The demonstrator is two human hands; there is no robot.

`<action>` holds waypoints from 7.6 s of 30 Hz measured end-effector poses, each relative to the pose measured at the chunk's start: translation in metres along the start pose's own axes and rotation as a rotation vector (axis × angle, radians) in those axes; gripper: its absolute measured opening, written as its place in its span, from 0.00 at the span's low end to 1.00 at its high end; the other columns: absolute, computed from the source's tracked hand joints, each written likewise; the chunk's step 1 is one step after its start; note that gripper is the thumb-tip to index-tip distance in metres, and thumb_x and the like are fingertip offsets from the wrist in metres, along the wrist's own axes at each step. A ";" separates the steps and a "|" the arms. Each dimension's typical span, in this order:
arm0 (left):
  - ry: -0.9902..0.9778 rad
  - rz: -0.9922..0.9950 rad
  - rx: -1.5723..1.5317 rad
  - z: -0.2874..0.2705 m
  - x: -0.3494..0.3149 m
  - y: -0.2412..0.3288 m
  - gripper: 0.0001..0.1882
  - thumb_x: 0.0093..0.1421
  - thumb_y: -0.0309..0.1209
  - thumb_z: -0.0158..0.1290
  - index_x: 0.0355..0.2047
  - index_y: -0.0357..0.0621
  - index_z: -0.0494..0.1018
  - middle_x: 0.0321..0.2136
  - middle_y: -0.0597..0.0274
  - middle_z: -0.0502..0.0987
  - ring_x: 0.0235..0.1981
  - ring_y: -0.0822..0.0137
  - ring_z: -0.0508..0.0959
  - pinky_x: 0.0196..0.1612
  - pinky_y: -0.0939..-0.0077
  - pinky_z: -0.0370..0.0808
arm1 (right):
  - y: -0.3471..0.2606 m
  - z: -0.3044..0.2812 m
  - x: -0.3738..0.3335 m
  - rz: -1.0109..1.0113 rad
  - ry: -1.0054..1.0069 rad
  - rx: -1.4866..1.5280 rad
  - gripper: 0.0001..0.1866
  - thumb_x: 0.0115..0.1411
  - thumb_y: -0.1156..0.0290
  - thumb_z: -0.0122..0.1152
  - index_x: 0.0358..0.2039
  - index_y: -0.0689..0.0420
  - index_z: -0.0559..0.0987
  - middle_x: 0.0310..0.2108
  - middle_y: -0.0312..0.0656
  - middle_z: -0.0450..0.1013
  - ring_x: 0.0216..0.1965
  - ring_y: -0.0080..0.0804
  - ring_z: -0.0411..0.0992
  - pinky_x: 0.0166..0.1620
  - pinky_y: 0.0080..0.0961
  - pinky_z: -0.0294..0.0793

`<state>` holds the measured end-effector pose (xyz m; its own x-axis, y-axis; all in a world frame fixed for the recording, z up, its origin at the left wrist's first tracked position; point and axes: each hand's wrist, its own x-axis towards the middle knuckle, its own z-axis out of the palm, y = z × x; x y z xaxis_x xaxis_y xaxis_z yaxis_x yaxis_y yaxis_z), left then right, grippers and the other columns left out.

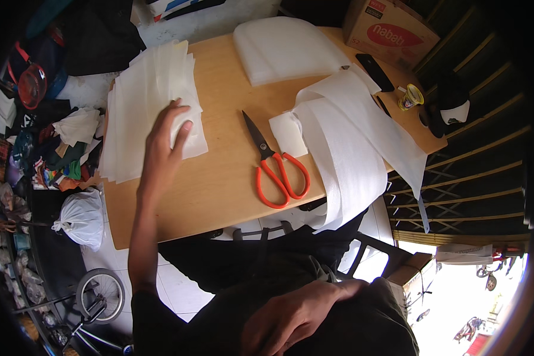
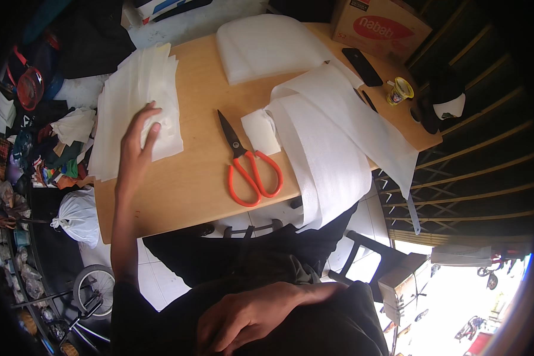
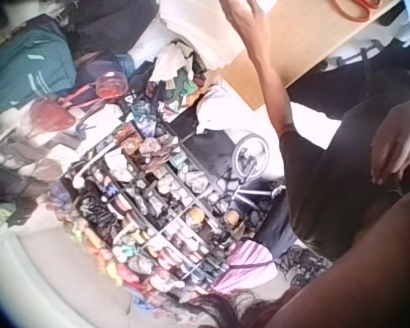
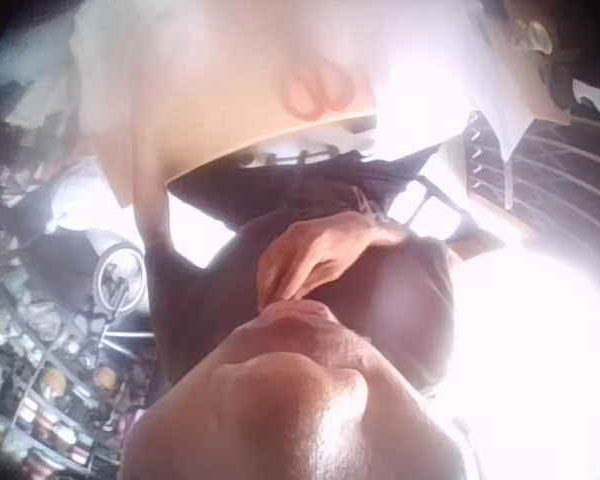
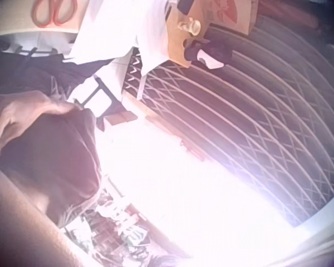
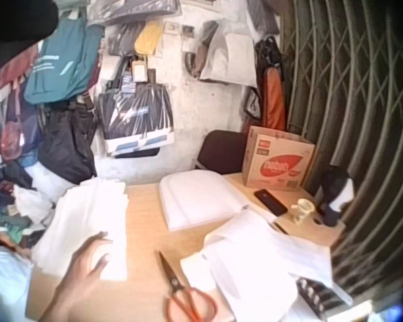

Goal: The person cuts strips of white foam using a pair of scissors and stacks the cut pieces on a wooden table.

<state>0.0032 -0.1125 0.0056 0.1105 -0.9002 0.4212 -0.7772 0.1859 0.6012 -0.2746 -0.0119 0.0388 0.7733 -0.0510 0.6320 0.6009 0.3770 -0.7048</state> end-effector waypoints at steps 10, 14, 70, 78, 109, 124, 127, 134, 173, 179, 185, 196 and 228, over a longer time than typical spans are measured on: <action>-0.204 0.060 -0.150 0.115 -0.024 0.057 0.26 0.64 0.38 0.52 0.55 0.34 0.61 0.56 0.41 0.66 0.59 0.43 0.66 0.59 0.57 0.65 | 0.004 0.039 0.006 -0.270 0.425 0.219 0.08 0.61 0.78 0.60 0.38 0.70 0.80 0.33 0.52 0.79 0.33 0.43 0.78 0.33 0.31 0.77; -0.115 0.128 -0.010 0.152 -0.007 0.073 0.36 0.60 0.39 0.57 0.60 0.31 0.54 0.58 0.36 0.62 0.60 0.42 0.63 0.61 0.56 0.64 | 0.013 0.053 -0.001 -0.327 0.293 0.244 0.09 0.59 0.75 0.63 0.38 0.67 0.80 0.34 0.51 0.78 0.36 0.44 0.78 0.38 0.34 0.76; 0.078 -0.107 -0.516 0.072 -0.049 0.056 0.16 0.56 0.22 0.60 0.44 0.36 0.71 0.40 0.60 0.77 0.43 0.67 0.76 0.50 0.73 0.71 | -0.002 -0.143 -0.026 0.261 0.802 -1.628 0.18 0.55 0.68 0.65 0.45 0.59 0.75 0.38 0.47 0.75 0.40 0.49 0.73 0.45 0.39 0.70; 0.317 -0.221 -0.452 0.058 -0.127 0.041 0.26 0.57 0.21 0.59 0.56 0.36 0.64 0.54 0.50 0.69 0.58 0.60 0.69 0.61 0.67 0.63 | 0.046 -0.132 -0.012 0.356 0.501 -1.536 0.18 0.56 0.69 0.63 0.47 0.57 0.76 0.44 0.43 0.72 0.46 0.46 0.72 0.49 0.39 0.69; 0.264 -0.089 0.000 0.073 -0.130 0.042 0.21 0.60 0.21 0.53 0.55 0.47 0.72 0.52 0.55 0.71 0.54 0.55 0.71 0.56 0.61 0.68 | 0.056 -0.131 -0.025 0.413 0.474 -1.747 0.14 0.62 0.71 0.52 0.48 0.61 0.72 0.41 0.52 0.71 0.46 0.51 0.67 0.54 0.44 0.60; 0.202 -0.049 -0.046 0.077 -0.122 0.034 0.17 0.57 0.17 0.54 0.48 0.40 0.75 0.43 0.57 0.76 0.44 0.60 0.76 0.48 0.69 0.72 | 0.057 -0.130 -0.023 0.382 0.466 -1.981 0.14 0.58 0.70 0.59 0.45 0.57 0.76 0.41 0.40 0.74 0.47 0.34 0.71 0.59 0.48 0.55; 0.213 -0.075 -0.236 0.073 -0.123 0.025 0.16 0.56 0.14 0.55 0.46 0.36 0.74 0.41 0.57 0.77 0.41 0.64 0.78 0.44 0.72 0.75 | 0.054 -0.129 -0.024 0.367 0.508 -1.897 0.13 0.57 0.70 0.61 0.43 0.57 0.78 0.38 0.40 0.75 0.45 0.35 0.72 0.58 0.46 0.56; 0.558 -0.338 -0.873 0.066 -0.130 0.021 0.18 0.53 0.14 0.60 0.45 0.31 0.73 0.42 0.53 0.76 0.41 0.65 0.79 0.47 0.71 0.77 | 0.054 -0.121 -0.029 0.353 0.745 -1.505 0.13 0.58 0.69 0.63 0.42 0.61 0.79 0.31 0.44 0.75 0.38 0.39 0.73 0.49 0.34 0.65; 0.033 -0.175 -0.390 0.056 -0.124 0.072 0.17 0.63 0.30 0.55 0.50 0.36 0.68 0.38 0.51 0.78 0.39 0.61 0.77 0.45 0.70 0.72 | 0.007 -0.094 -0.001 0.214 0.522 -1.600 0.15 0.51 0.74 0.64 0.41 0.56 0.80 0.37 0.40 0.74 0.42 0.38 0.73 0.47 0.35 0.69; 0.145 -0.222 -0.407 0.088 -0.123 0.037 0.16 0.64 0.27 0.52 0.50 0.36 0.65 0.37 0.49 0.76 0.39 0.54 0.78 0.43 0.67 0.73 | 0.029 -0.123 -0.003 0.283 0.577 -1.577 0.20 0.52 0.74 0.64 0.48 0.56 0.76 0.40 0.44 0.74 0.42 0.42 0.72 0.47 0.37 0.69; 0.143 -0.218 -0.498 0.096 -0.127 0.030 0.13 0.67 0.27 0.48 0.49 0.35 0.64 0.40 0.45 0.75 0.41 0.50 0.77 0.44 0.65 0.72 | 0.047 -0.121 -0.011 0.341 0.849 -1.126 0.24 0.56 0.75 0.63 0.53 0.60 0.70 0.43 0.52 0.73 0.42 0.49 0.71 0.44 0.39 0.71; 0.248 -0.271 -0.474 0.091 -0.128 0.045 0.20 0.67 0.29 0.48 0.57 0.37 0.61 0.44 0.45 0.75 0.47 0.49 0.77 0.48 0.61 0.72 | 0.066 -0.126 -0.026 0.375 0.777 -1.361 0.15 0.59 0.75 0.59 0.46 0.64 0.73 0.38 0.51 0.73 0.40 0.53 0.70 0.44 0.42 0.69; 0.557 0.219 0.212 0.074 -0.132 0.050 0.15 0.43 0.21 0.66 0.34 0.49 0.83 0.41 0.66 0.77 0.42 0.60 0.74 0.47 0.66 0.68 | 0.062 -0.118 -0.031 0.336 0.699 -1.422 0.21 0.52 0.79 0.62 0.48 0.62 0.72 0.40 0.49 0.74 0.44 0.48 0.71 0.51 0.39 0.65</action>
<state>-0.0959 -0.0133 -0.0708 0.1964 -0.4995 0.8437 -0.9179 0.2090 0.3374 -0.2379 -0.0961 -0.0625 0.5988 -0.6857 0.4138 -0.2212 -0.6382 -0.7374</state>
